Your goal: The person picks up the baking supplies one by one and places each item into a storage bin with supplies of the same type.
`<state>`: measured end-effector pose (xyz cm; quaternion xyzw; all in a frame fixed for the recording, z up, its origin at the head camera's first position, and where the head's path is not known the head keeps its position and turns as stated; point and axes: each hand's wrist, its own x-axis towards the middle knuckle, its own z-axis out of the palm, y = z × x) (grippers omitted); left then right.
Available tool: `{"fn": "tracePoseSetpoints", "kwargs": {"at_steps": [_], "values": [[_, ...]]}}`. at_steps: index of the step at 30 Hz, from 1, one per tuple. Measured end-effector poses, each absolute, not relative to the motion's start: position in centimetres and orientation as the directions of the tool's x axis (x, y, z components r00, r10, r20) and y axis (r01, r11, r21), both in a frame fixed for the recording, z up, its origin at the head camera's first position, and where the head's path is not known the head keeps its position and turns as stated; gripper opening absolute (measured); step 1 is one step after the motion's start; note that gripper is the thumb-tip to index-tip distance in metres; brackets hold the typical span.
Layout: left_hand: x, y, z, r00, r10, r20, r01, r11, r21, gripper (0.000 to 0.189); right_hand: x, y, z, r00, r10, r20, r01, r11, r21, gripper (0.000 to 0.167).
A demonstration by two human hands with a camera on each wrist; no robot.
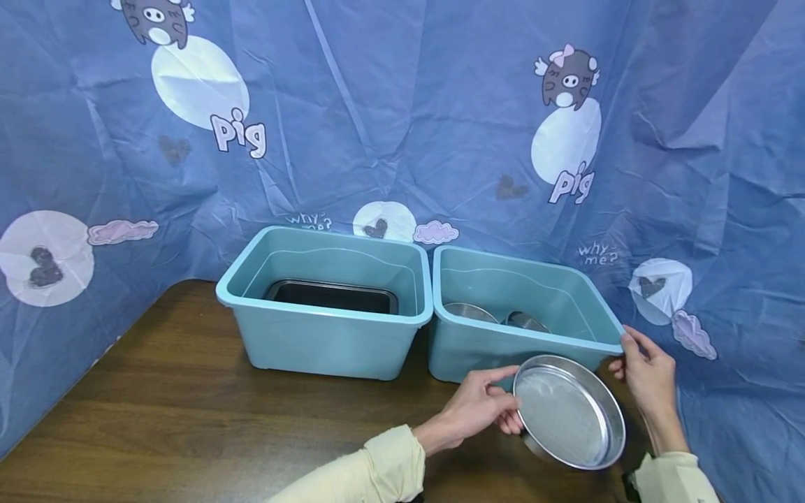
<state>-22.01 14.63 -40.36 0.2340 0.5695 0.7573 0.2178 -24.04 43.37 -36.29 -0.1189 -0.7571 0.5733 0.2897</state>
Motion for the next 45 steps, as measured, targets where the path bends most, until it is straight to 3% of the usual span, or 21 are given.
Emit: {"fn": "tracePoseSetpoints", "kwargs": {"at_steps": [45], "values": [[-21.9, 14.0, -38.4, -0.784, 0.609, 0.121, -0.080, -0.293, 0.953, 0.057, -23.9, 43.1, -36.2, -0.802, 0.531, 0.273, -0.128, 0.294, -0.947, 0.039]]}}
